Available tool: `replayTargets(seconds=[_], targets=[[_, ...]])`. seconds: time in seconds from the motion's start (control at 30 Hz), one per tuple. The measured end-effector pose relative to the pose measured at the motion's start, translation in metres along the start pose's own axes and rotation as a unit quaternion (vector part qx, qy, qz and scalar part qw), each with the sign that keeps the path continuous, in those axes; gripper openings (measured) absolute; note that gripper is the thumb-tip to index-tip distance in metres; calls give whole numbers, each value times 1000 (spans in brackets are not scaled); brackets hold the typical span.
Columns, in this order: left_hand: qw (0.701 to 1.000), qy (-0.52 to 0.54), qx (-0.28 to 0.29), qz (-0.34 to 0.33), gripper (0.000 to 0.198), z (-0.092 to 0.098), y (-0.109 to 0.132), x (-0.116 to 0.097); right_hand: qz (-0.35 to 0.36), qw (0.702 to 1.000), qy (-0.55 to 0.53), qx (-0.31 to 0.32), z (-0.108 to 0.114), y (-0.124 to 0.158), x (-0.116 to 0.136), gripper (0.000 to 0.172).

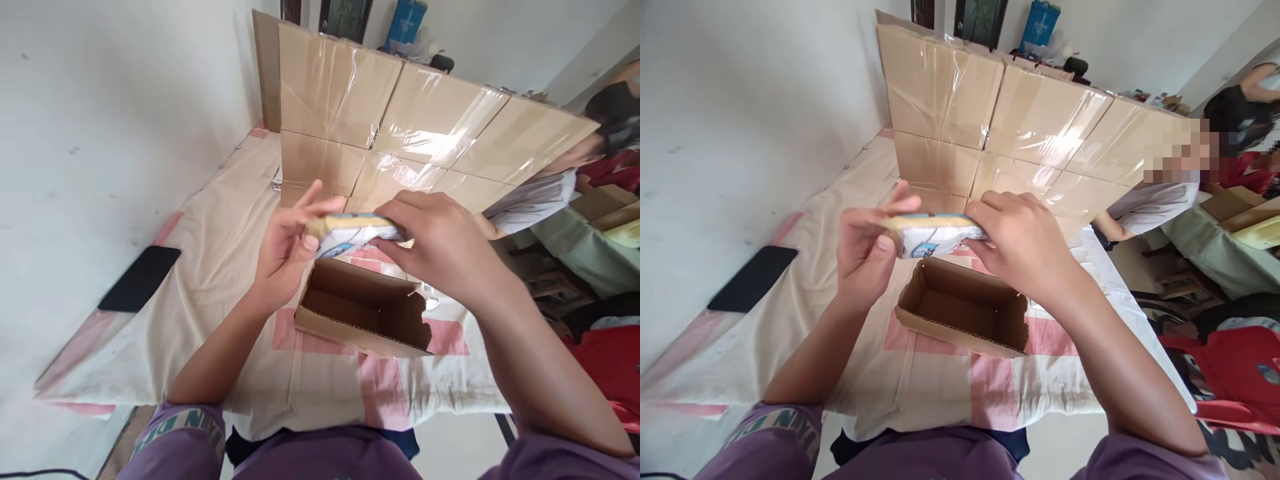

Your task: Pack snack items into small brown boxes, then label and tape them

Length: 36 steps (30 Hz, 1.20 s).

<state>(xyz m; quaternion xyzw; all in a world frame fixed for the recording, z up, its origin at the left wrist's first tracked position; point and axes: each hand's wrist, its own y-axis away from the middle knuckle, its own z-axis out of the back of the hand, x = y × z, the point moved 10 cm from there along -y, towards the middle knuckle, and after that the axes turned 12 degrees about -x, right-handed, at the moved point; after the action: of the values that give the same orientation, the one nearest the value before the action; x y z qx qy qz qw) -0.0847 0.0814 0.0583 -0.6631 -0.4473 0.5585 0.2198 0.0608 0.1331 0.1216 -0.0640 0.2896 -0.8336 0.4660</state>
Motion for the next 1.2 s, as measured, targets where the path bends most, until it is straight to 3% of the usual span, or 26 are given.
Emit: replayTargets(seconds=[0.1,0.2,0.27,0.37,0.5,0.57,0.63,0.73,0.8,0.87,0.9,0.93,1.0,1.07,1.2], targets=[[994,-88,36,56,45,8,-2,8,-69,995,19,-74,42,21,-16,17],[955,-172,140,196,72,16,10,46,-184,970,20,-160,87,56,-37,26],[926,-192,184,267,85,21,21,70,-201,970,-8,-137,87,71,-35,28],[915,-184,176,313,90,28,26,99,-120,991,-63,4,38,77,-5,21],[902,-170,192,348,70,24,35,119,-83,976,-58,195,-54,88,23,16],[896,-183,208,347,61,22,38,118,-89,966,-74,231,-80,91,30,15],[887,-215,228,340,53,23,40,116,-95,961,-122,231,-83,95,32,12],[863,-248,274,344,48,26,45,116,-164,957,-200,131,-49,110,12,20],[854,-229,319,341,53,23,49,116,-274,937,-214,-27,-14,140,-22,17],[853,-181,364,327,64,16,51,113,-375,879,-195,-223,16,193,-49,16],[853,-154,381,323,70,12,53,112,-405,842,-192,-300,20,223,-54,21],[853,-126,391,322,76,9,54,111,-415,818,-216,-334,13,245,-53,28],[850,-83,396,338,87,4,57,114,-413,809,-291,-299,-23,268,-41,43],[841,-68,398,361,95,0,64,120,-391,824,-337,-234,-55,273,-23,57],[831,-89,391,386,99,-3,78,131,-327,858,-361,-165,-73,260,-2,70]])
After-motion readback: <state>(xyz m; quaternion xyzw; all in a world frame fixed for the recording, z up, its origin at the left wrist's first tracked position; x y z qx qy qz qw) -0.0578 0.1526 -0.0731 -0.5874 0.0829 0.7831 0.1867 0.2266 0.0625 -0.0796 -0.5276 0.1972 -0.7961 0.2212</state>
